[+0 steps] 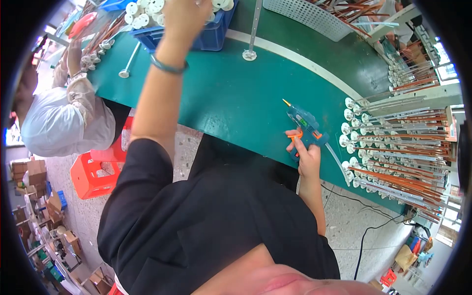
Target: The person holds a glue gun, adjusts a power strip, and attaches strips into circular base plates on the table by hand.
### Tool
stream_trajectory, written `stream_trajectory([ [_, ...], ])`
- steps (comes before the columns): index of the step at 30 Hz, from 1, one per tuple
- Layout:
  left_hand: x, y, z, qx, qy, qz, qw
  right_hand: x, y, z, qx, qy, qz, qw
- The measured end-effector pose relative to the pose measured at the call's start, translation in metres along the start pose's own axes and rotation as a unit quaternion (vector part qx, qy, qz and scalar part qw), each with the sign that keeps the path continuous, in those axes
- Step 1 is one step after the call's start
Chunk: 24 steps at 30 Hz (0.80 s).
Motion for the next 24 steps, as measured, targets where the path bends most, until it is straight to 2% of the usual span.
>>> stream_trajectory([
  [1,-0.006,-0.020,-0.020,0.024,0.043,-0.055,0.997,0.000,0.000,0.000,-0.002,-0.004,-0.003,1.000],
  [3,0.003,-0.079,-0.050,0.053,0.015,-0.186,0.981,-0.001,-0.001,0.000,0.001,-0.012,-0.010,1.000],
  [4,0.017,-0.112,-0.063,0.005,-0.106,-0.251,0.962,0.000,-0.001,0.000,0.006,-0.016,-0.015,1.000],
  [6,0.035,-0.162,-0.070,-0.090,-0.340,-0.362,0.863,0.001,-0.001,0.000,0.009,-0.018,-0.027,0.999],
  [9,0.016,-0.140,-0.085,-0.094,-0.314,-0.331,0.885,0.000,0.000,0.002,0.009,-0.011,-0.047,0.999],
  [12,0.008,-0.129,-0.083,0.036,-0.257,-0.261,0.930,-0.001,0.001,0.000,0.014,-0.010,-0.055,0.998],
  [13,0.012,-0.135,-0.082,-0.010,-0.294,-0.256,0.921,0.000,0.000,-0.002,0.004,-0.011,-0.057,0.998],
  [16,0.004,-0.127,-0.066,-0.033,-0.345,-0.201,0.916,-0.002,0.002,0.001,0.010,-0.015,-0.056,0.998],
  [17,0.007,-0.130,-0.064,-0.033,-0.362,-0.223,0.904,-0.002,0.002,0.002,0.015,-0.017,-0.055,0.998],
  [23,-0.045,-0.105,-0.028,0.003,-0.215,-0.243,0.946,-0.002,0.003,0.002,0.019,-0.017,-0.059,0.998],
  [24,-0.049,-0.117,-0.014,-0.023,-0.228,-0.238,0.944,-0.002,0.002,0.003,0.020,-0.017,-0.058,0.998],
])
Point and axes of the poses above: each hand's wrist, its own z-axis away from the middle knuckle, its own x-axis out of the palm, y = z × x, the point moved 8 cm from there along -z, towards the middle knuckle, and after that the axes turned 3 degrees about y, right-handed, at the moved point
